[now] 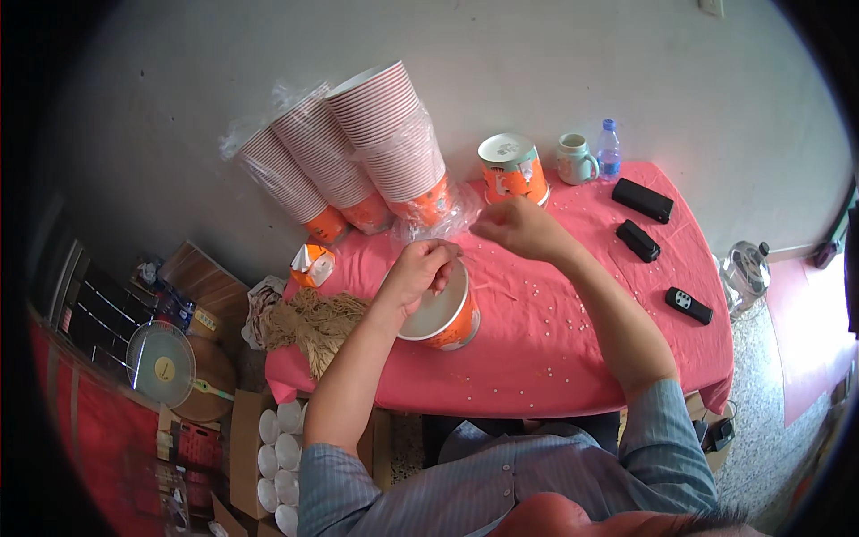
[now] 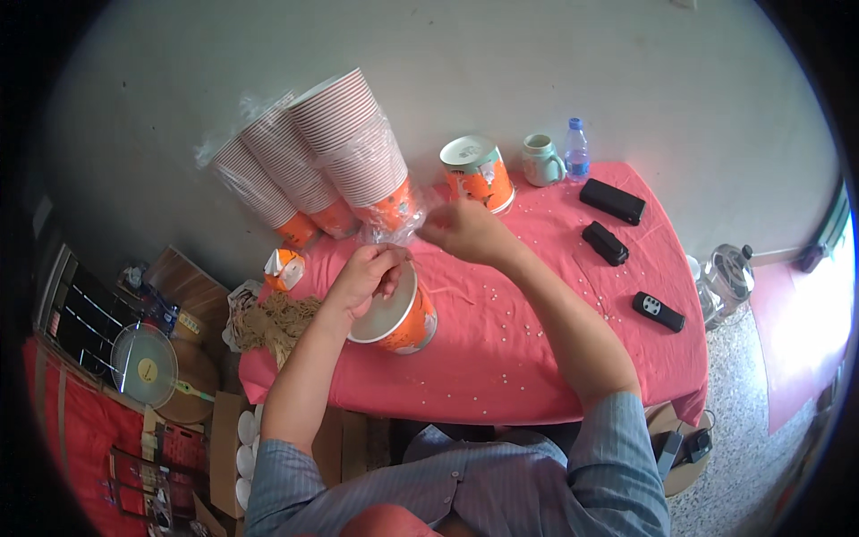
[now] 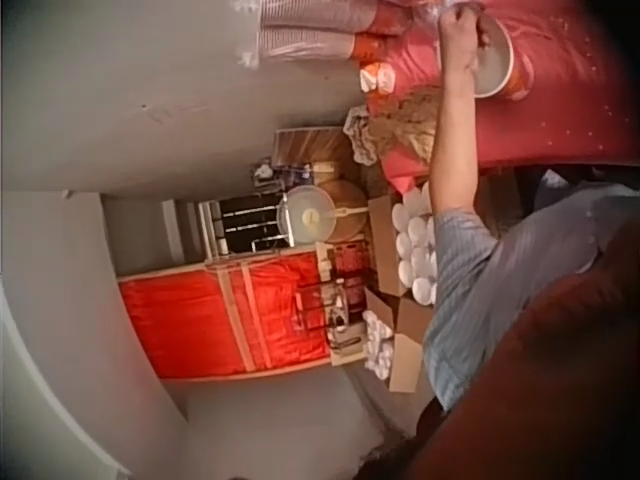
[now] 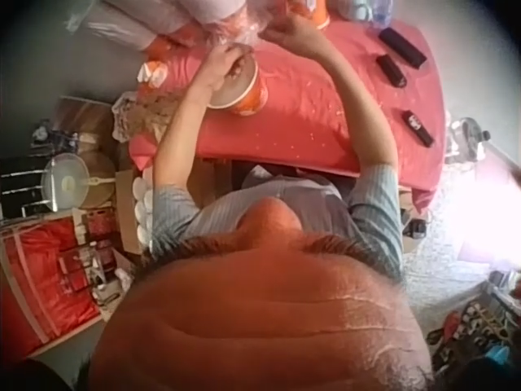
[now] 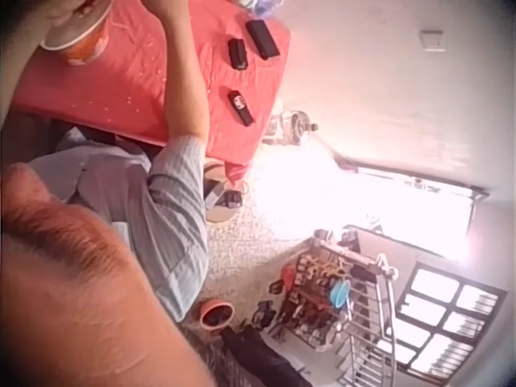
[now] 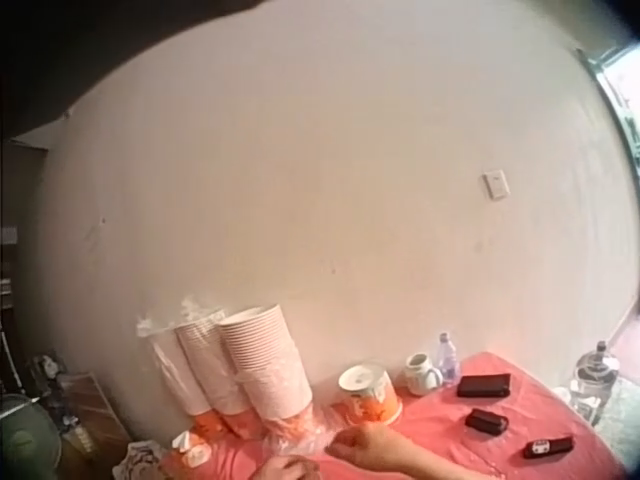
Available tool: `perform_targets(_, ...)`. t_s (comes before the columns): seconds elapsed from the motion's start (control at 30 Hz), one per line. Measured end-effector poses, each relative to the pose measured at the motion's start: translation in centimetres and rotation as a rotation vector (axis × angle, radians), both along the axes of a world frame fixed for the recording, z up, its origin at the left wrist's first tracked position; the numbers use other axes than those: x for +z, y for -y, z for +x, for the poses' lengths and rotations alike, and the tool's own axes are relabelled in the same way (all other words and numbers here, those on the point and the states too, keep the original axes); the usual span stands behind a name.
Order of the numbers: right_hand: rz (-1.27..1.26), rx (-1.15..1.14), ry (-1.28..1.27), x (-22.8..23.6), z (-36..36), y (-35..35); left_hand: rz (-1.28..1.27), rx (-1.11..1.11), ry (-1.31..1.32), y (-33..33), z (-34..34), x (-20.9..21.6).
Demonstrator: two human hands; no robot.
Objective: Assembling paper buckets by manually threading and securing plastic handles into pre-punched holes.
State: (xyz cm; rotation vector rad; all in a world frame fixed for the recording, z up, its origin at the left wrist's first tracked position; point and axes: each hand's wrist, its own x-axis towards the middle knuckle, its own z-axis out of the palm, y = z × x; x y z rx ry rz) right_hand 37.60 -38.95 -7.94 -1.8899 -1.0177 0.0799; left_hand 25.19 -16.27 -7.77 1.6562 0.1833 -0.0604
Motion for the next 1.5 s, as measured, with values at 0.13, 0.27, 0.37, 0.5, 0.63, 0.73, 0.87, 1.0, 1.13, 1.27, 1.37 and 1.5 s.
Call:
perform_targets(0.13, -0.110, 0.106, 0.077, 0.5, -2.5, -0.6, -0.006, 0.037, 0.022, -0.3, 0.0, -0.2)
perform_targets(0.27, -0.013, 0.041, 0.095, -1.0, -1.4, -1.5, 0.012, 0.023, 0.033, -0.7, 0.2, -0.7)
perform_targets(0.37, 0.066, 0.029, 0.033, -1.9, -0.6, -1.6, 0.007, -0.002, 0.044, -0.7, 0.3, -0.8)
perform_targets(0.5, 0.109, -0.025, -0.010, -0.7, -1.4, -1.6, 0.031, -0.028, 0.031, -0.5, -0.4, -0.1)
perform_targets(0.63, 0.072, -0.143, 0.012, -0.6, -1.1, -1.5, 0.133, -0.018, 0.032, -1.2, -0.6, -0.7)
perform_targets(0.73, -0.017, -0.183, 0.195, -1.2, -1.0, -1.5, 0.118, 0.004, -0.003, -1.5, -0.6, -0.7)
perform_targets(0.87, -0.350, -0.049, 0.530, -2.0, -1.9, -1.6, -0.060, 0.055, 0.063, 0.0, -0.4, -0.6)
perform_targets(1.0, -0.283, 0.061, 0.442, 0.6, -4.6, -1.5, -0.018, 0.077, 0.128, 0.7, -1.0, -1.0)
perform_targets(1.13, -0.066, 0.067, 0.269, -0.2, -3.3, -1.6, 0.019, 0.089, 0.139, 0.9, -1.2, -1.4)
perform_targets(1.27, 0.029, 0.067, 0.133, -0.6, -3.0, -2.1, 0.058, 0.086, 0.141, 1.0, -1.6, -1.4)
perform_targets(1.37, 0.082, 0.094, 0.071, -0.6, -3.1, -2.3, 0.052, 0.078, 0.147, 0.9, -1.6, -1.5)
perform_targets(1.5, 0.143, 0.132, -0.005, -1.2, -2.8, -2.6, 0.022, 0.069, 0.142, 0.8, -1.8, -1.1)
